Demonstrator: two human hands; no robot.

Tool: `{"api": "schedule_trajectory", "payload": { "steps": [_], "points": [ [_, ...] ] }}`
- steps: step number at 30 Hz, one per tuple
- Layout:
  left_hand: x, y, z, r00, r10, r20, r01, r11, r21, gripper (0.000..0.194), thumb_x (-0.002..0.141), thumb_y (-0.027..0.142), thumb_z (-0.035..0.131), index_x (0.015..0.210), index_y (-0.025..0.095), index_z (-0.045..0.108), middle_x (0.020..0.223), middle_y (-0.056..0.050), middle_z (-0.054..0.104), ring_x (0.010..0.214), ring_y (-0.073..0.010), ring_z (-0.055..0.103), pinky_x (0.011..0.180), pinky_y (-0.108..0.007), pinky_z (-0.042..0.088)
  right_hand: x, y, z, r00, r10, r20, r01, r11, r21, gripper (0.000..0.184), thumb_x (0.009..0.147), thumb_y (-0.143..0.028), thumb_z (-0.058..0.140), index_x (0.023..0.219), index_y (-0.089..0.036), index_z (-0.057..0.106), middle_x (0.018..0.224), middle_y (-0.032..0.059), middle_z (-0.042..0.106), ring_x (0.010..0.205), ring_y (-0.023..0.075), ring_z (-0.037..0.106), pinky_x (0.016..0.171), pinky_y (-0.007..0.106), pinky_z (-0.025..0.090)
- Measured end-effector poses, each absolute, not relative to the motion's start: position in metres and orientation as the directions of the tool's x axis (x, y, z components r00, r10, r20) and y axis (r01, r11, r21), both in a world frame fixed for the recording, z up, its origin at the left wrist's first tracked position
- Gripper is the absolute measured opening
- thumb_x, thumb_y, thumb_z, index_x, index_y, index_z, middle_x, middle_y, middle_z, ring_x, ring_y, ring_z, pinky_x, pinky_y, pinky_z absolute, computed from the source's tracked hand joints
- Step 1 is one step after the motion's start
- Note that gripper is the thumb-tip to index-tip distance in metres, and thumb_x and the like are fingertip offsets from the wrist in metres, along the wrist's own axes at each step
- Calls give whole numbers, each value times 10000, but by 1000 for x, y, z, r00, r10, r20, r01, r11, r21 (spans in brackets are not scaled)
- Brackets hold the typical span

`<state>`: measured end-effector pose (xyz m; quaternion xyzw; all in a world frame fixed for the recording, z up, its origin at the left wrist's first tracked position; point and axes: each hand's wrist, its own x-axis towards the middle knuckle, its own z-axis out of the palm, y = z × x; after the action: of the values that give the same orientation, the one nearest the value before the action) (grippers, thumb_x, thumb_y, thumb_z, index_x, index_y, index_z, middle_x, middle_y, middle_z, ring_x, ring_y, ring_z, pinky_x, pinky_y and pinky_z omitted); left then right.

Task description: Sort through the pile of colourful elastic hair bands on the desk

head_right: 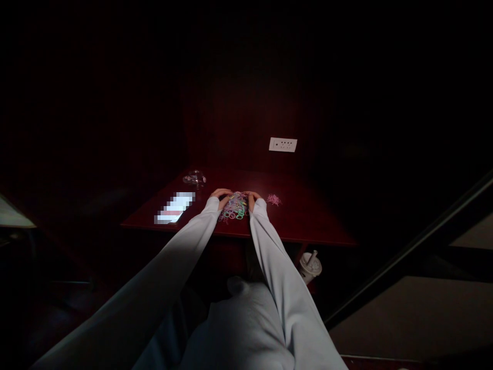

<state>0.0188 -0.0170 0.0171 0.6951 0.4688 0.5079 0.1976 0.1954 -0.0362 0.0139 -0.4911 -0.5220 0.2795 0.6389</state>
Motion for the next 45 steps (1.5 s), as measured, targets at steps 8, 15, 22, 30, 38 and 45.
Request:
{"api": "schedule_trajectory", "payload": {
  "steps": [8,15,22,30,38,45],
  "points": [
    [17,-27,24,-98,872,480,409,-404,818,229,887,100,582,845,224,770,1046,-45,774,1116,-236,660,1081,-396,471,197,-37,18,333,812,480,373,354,-858,315,879,-492,565,811,-232,729,977,91,751,984,258,669,982,426,508],
    [19,-31,28,-152,883,444,386,-361,849,204,907,125,589,849,228,755,1027,-49,750,1084,-235,620,1024,-362,479,191,-55,29,176,833,524,559,354,-750,198,847,-412,678,793,-237,753,977,65,713,1016,254,570,988,411,409],
    [21,-37,31,-168,885,434,361,-354,863,225,928,124,570,824,240,732,1012,-40,736,1094,-225,609,1018,-345,466,185,-68,24,26,871,491,693,338,-636,163,807,-323,731,936,-289,825,1186,41,674,1199,290,451,1052,449,315],
    [23,-41,33,-164,900,405,376,-322,869,228,931,151,559,821,250,732,1058,-32,749,1128,-231,593,1072,-367,436,181,-68,18,-16,882,470,839,268,-473,171,743,-271,815,903,-329,832,1327,27,625,1207,306,411,1027,449,293],
    [23,-40,32,-145,902,406,374,-330,867,240,914,135,564,777,255,720,990,-16,758,1060,-233,607,1093,-402,427,185,-66,16,-13,872,490,802,301,-515,119,754,-359,848,865,-321,833,1279,60,637,1173,322,424,1008,469,326],
    [23,-35,30,-122,901,415,373,-346,861,251,893,122,573,732,253,715,920,-23,747,1023,-231,607,1018,-366,474,188,-61,14,14,872,488,750,314,-582,102,740,-383,844,806,-309,822,1224,56,644,1157,313,412,1010,474,315]
  ]
}}
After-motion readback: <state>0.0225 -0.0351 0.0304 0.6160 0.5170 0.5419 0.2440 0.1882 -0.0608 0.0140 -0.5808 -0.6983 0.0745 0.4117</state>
